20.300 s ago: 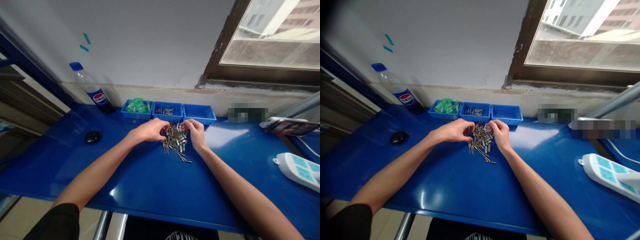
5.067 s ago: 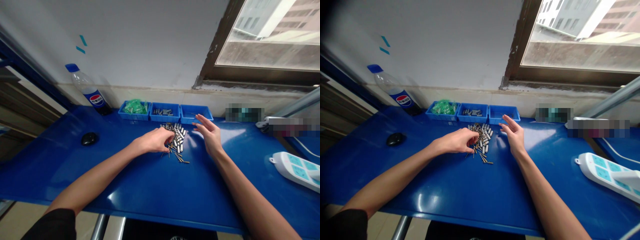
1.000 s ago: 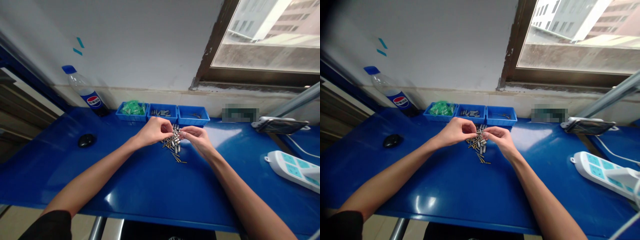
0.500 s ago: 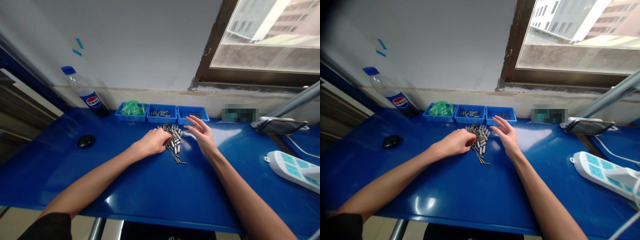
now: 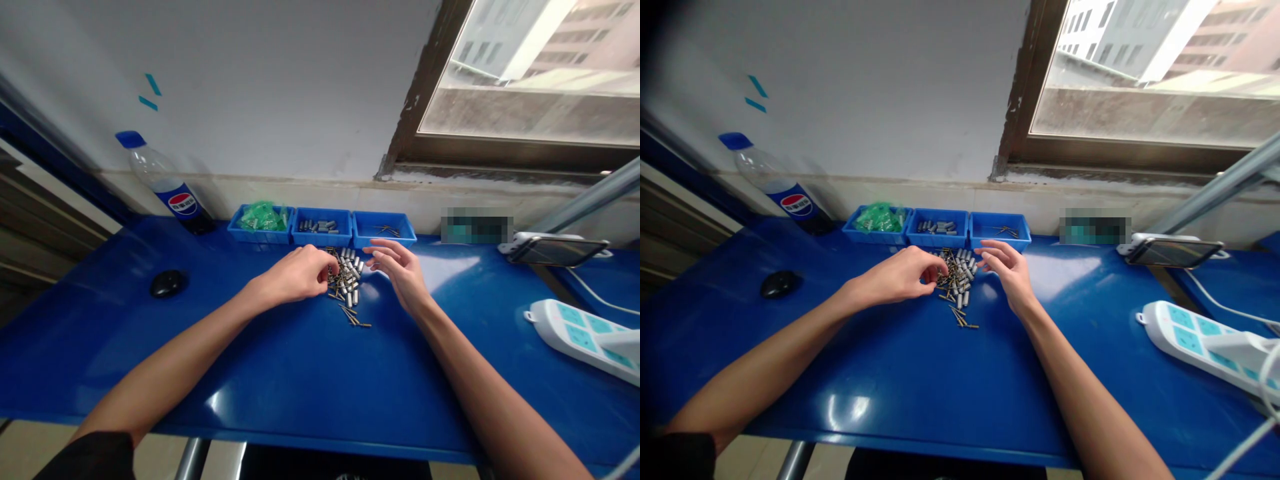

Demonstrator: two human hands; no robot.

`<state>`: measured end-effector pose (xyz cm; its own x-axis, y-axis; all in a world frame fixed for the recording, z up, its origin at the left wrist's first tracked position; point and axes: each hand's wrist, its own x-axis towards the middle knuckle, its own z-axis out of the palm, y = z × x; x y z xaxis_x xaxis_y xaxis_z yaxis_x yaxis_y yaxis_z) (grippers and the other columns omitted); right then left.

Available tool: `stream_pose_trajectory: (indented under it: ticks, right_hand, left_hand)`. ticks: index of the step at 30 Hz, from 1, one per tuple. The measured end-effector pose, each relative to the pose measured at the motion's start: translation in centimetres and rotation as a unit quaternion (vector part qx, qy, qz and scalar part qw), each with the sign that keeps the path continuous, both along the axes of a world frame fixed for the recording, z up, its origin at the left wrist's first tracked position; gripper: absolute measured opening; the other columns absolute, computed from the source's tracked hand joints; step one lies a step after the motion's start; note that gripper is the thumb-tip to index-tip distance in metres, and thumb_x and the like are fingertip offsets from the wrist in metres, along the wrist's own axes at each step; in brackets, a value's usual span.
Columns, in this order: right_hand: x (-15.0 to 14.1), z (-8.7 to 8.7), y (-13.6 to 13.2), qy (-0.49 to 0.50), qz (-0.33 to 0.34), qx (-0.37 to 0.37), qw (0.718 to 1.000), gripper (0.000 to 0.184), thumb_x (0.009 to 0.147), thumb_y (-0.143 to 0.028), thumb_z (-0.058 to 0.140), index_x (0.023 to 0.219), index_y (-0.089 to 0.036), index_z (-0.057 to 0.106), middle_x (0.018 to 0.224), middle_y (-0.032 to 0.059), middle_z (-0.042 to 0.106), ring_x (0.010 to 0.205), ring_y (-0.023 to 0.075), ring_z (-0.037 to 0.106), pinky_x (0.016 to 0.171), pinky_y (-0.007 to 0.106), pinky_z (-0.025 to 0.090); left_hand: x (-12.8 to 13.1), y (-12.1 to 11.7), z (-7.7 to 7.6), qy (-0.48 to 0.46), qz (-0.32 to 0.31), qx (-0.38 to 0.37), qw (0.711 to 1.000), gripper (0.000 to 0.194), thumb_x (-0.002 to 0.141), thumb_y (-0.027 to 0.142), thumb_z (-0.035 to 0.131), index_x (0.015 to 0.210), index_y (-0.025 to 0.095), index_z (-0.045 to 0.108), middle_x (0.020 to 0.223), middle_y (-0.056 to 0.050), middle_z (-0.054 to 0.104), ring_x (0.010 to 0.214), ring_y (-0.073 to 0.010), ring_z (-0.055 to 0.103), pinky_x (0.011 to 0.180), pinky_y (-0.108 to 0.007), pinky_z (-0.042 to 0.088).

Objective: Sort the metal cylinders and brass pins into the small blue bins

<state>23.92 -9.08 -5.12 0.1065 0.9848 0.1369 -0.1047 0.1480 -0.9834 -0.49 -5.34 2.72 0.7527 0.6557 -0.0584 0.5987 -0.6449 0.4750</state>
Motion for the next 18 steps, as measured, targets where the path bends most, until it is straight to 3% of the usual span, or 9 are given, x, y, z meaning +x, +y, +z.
stream_pose_trajectory:
  ticks: [6, 10, 14, 18]
  right_hand:
    - [-0.4, 0.2, -0.1, -0.007, 0.017, -0.004, 1.000, 0.031, 0.086, -0.041, 0.079, 0.112, -0.024, 0.075, 0.094, 0.0052, 0.081, 0.075, 0.0173, 0.070, 0.076, 0.036, 0.055]
    - [-0.6, 0.5, -0.3, -0.037, 0.039, -0.001, 0.999, 0.027, 0.086, -0.042, 0.080, 0.105, -0.024, 0.077, 0.087, 0.0037, 0.080, 0.074, 0.0175, 0.071, 0.075, 0.035, 0.056]
    - [-0.9, 0.5, -0.6, -0.050, 0.097, -0.018, 0.994, 0.032, 0.084, -0.045, 0.082, 0.107, -0.024, 0.079, 0.090, 0.0048, 0.081, 0.080, 0.0203, 0.075, 0.079, 0.037, 0.059]
    - [-1.3, 0.2, -0.8, -0.041, 0.136, -0.040, 0.989, 0.034, 0.080, -0.045, 0.086, 0.104, -0.022, 0.081, 0.095, 0.0074, 0.083, 0.084, 0.0224, 0.077, 0.084, 0.040, 0.061]
  left_hand:
    - [-0.3, 0.5, -0.2, -0.049, -0.023, 0.028, 0.998, 0.028, 0.083, 0.008, 0.062, 0.103, 0.019, 0.079, 0.082, -0.002, 0.075, 0.071, -0.0150, 0.065, 0.064, -0.025, 0.042]
    - [0.3, 0.4, -0.2, -0.132, -0.034, 0.032, 0.990, 0.026, 0.088, 0.008, 0.062, 0.108, 0.016, 0.076, 0.089, -0.004, 0.075, 0.077, -0.0149, 0.067, 0.072, -0.026, 0.048]
    - [0.8, 0.1, -0.2, -0.199, -0.013, 0.026, 0.980, 0.018, 0.087, 0.011, 0.069, 0.105, 0.016, 0.067, 0.087, -0.002, 0.071, 0.076, -0.0134, 0.066, 0.071, -0.025, 0.050]
    - [1.1, -0.1, -0.6, -0.207, -0.011, 0.019, 0.978, 0.016, 0.088, 0.018, 0.074, 0.099, 0.017, 0.061, 0.086, -0.001, 0.068, 0.074, -0.0131, 0.064, 0.068, -0.025, 0.049]
